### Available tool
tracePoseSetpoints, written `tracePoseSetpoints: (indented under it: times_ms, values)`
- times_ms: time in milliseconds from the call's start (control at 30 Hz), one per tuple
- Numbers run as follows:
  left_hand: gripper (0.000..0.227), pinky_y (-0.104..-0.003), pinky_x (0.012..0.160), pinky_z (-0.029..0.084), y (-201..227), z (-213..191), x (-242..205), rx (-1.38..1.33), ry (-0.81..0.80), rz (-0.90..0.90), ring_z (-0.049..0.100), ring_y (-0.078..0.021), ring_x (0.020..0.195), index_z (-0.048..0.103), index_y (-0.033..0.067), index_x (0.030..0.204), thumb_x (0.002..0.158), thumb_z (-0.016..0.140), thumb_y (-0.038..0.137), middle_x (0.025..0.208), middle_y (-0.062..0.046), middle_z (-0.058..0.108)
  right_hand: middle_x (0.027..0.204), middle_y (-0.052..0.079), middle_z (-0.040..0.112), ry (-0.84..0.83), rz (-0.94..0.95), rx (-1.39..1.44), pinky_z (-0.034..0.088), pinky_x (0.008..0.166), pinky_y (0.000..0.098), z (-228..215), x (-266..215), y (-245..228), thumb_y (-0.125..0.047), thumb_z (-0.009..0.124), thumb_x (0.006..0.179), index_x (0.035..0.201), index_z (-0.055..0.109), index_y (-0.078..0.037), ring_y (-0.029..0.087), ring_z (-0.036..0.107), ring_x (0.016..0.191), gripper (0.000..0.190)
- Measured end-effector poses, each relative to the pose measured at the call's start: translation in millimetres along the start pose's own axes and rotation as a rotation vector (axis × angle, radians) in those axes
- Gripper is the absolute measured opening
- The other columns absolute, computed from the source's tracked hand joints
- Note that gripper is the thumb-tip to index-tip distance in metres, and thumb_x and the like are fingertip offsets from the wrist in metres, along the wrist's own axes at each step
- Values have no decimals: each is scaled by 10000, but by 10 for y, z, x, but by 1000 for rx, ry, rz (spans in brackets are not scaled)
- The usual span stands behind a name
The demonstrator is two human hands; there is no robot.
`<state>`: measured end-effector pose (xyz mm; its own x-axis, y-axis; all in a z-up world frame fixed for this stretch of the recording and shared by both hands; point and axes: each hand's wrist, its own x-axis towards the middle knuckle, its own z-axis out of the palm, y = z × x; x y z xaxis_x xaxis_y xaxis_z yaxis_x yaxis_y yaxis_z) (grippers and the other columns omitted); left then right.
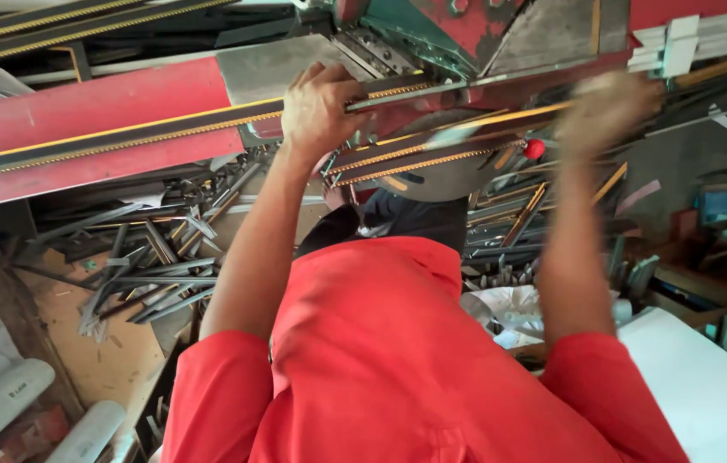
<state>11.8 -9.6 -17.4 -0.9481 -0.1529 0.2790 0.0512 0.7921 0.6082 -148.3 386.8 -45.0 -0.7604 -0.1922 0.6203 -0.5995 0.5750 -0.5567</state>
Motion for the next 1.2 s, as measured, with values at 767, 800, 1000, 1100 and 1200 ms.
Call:
tracePoseSetpoints:
  times_ms: [767,800,1000,1100,1200]
  values:
    - [288,-443,959,538,-513,-476,-416,-52,-155,-44,686,-331,1093,793,98,1064,848,885,265,1172,-92,747,1514,170,450,-343,-338,-323,143,1235,634,563,-756,-938,-670,410,1076,1446,540,-124,373,387,1463,672]
    - [288,-443,959,538,-415,-346,-258,-50,-146,-36,686,-331,1093,793,98,1064,848,885,265,1172,-92,747,1514,170,450,-332,-344,-325,143,1235,634,558,-724,-951,-670,410,1076,1446,540,-124,373,387,1463,672]
    - [421,-459,1004,531,-88,-58,-1,-348,-220,110,652,-373,1179,757,63,1256,916,839,297,1313,-142,701,1485,172,456,-318,-265,-298,152,1244,649,541,-699,-994,-683,368,1069,1420,537,-102,370,395,1456,699]
    - [400,-458,938,532,-220,-350,-290,-39,-92,-1,663,-355,1113,766,83,1160,837,892,284,1238,-112,722,1459,163,464,-271,-235,-297,168,1243,645,589,-724,-938,-690,353,1057,1403,536,-116,350,408,1446,694]
    - [447,-462,901,534,-234,-495,-384,77,-8,-88,672,-324,1023,769,86,1101,723,930,263,1087,-81,725,1443,156,478,-268,-203,-332,190,1238,630,565,-754,-898,-722,326,1034,1395,536,-117,344,424,1433,735]
